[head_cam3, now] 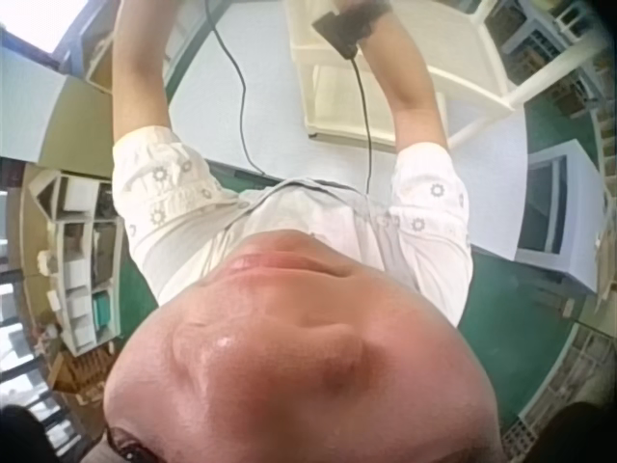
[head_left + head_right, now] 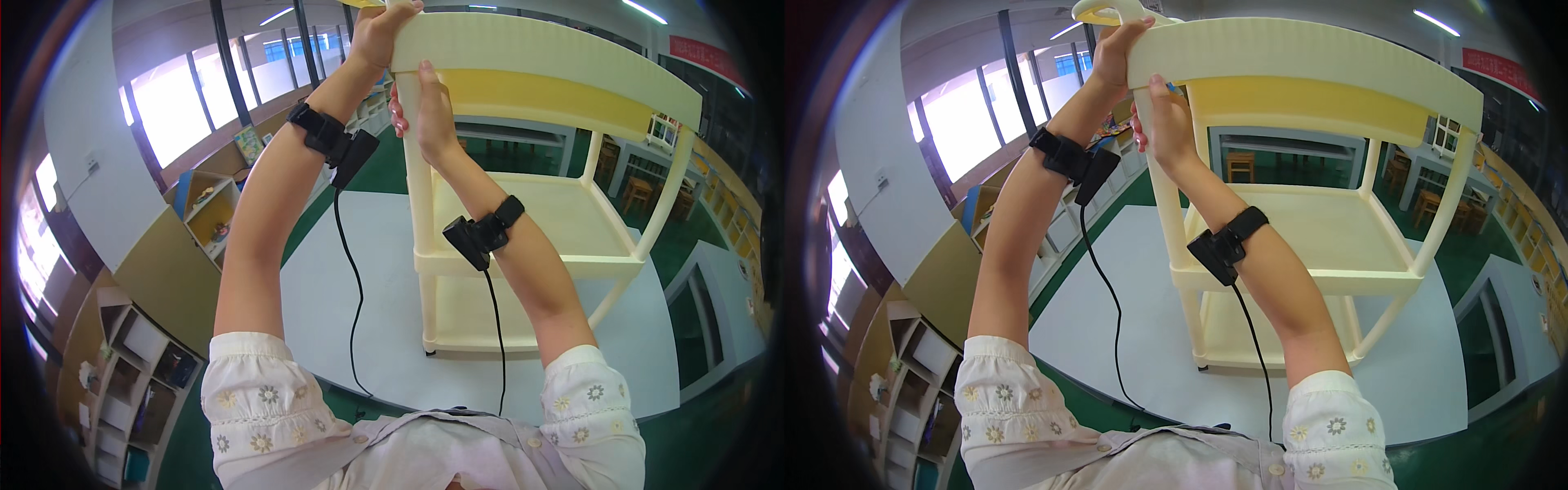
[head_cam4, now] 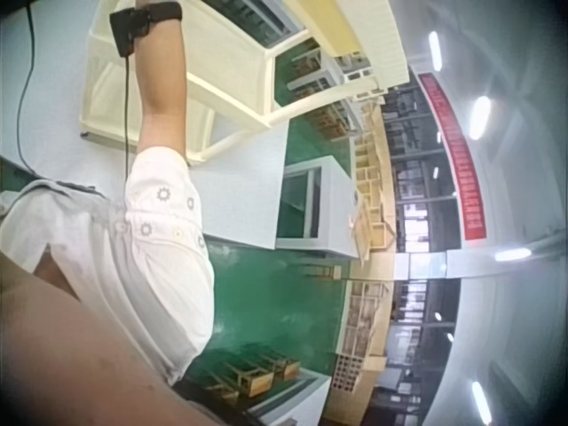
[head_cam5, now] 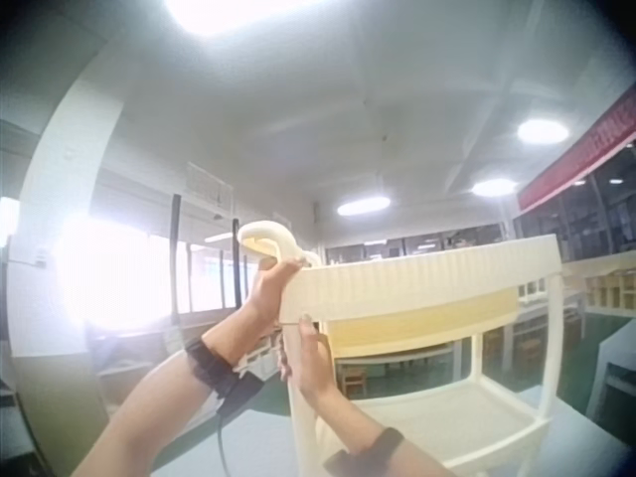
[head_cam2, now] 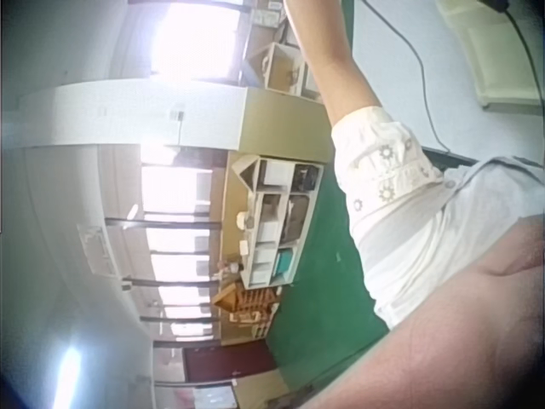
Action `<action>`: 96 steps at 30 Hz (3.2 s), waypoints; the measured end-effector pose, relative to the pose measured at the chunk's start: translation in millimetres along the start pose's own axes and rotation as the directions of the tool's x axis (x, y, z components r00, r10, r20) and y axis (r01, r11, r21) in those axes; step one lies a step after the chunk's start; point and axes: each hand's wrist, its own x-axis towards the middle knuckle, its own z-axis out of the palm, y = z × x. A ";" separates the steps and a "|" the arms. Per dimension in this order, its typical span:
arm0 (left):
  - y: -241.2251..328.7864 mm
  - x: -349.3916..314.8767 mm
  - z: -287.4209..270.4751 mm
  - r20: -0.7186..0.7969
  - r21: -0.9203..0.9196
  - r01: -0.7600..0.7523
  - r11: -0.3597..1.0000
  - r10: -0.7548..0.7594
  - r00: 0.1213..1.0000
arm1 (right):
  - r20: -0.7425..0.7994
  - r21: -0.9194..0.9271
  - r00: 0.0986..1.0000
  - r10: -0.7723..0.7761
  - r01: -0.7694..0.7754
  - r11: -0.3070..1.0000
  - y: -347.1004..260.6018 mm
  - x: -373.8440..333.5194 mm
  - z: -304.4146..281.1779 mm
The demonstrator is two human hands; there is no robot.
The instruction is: The person is disassembling a yellow plastic utility cart by removing the shelves and supporting legs.
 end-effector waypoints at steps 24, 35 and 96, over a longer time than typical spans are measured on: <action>1.3 29.8 -18.5 -0.040 -0.114 0.011 0.993 -0.015 0.999 | 0.139 -0.594 0.945 -0.297 0.320 0.738 -27.2 -43.3 -40.6; -2.8 9.3 -65.7 0.125 -0.091 0.048 0.995 -0.037 0.991 | -0.379 -0.559 0.909 -0.176 -0.073 0.826 -209.2 -84.4 -274.8; 63.8 -14.6 49.1 0.421 0.889 -0.300 -0.345 0.358 0.834 | -0.313 0.045 0.948 -0.055 0.073 0.996 -243.0 -69.8 -226.7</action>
